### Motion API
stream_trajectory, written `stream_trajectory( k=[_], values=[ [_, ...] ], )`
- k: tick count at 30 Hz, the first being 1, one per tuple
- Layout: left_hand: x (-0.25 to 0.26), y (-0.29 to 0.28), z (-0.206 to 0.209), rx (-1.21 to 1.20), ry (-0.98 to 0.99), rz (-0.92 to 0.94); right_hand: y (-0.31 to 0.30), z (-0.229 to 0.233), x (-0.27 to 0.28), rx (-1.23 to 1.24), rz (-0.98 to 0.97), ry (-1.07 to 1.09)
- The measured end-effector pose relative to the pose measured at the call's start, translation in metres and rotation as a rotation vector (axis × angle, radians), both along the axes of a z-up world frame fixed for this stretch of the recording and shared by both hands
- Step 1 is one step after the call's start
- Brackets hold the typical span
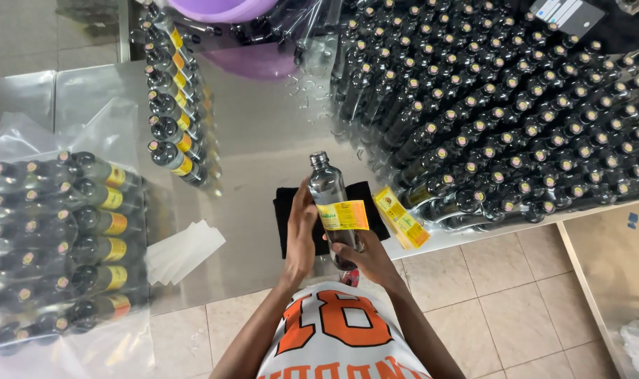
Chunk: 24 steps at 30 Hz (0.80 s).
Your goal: Manually applying adhesive labels to plastic bottles at a workstation.
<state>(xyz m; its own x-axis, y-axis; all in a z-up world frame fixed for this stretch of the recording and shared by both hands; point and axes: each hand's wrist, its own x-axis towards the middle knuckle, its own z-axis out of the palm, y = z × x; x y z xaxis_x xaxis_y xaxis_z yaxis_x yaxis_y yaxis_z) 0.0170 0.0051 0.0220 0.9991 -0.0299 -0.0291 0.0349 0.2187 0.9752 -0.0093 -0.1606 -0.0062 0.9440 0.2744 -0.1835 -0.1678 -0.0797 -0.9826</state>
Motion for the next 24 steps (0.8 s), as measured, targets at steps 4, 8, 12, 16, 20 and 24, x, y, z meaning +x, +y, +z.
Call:
stream_trajectory(
  k=[4, 8, 12, 16, 20, 24],
  values=[
    [0.002, -0.014, -0.035, 0.148, -0.147, -0.006, -0.016, -0.018, 0.007, -0.055, -0.063, -0.027],
    [0.006, -0.024, -0.037, 0.178, -0.168, 0.042, -0.016, -0.009, 0.006, -0.194, -0.124, -0.135],
    [0.021, -0.03, -0.027, 0.184, -0.222, 0.103, -0.023, -0.01, -0.002, -0.314, -0.172, -0.083],
    [0.022, -0.043, -0.025, 0.193, -0.264, 0.072, -0.026, 0.013, 0.009, -0.332, -0.228, -0.121],
    [0.015, -0.053, -0.028, 0.202, -0.215, 0.013, -0.045, -0.029, 0.009, -0.365, -0.278, -0.08],
    [0.033, -0.052, -0.022, 0.15, -0.221, 0.047, -0.034, -0.007, 0.011, -0.318, -0.269, -0.11]
  ],
)
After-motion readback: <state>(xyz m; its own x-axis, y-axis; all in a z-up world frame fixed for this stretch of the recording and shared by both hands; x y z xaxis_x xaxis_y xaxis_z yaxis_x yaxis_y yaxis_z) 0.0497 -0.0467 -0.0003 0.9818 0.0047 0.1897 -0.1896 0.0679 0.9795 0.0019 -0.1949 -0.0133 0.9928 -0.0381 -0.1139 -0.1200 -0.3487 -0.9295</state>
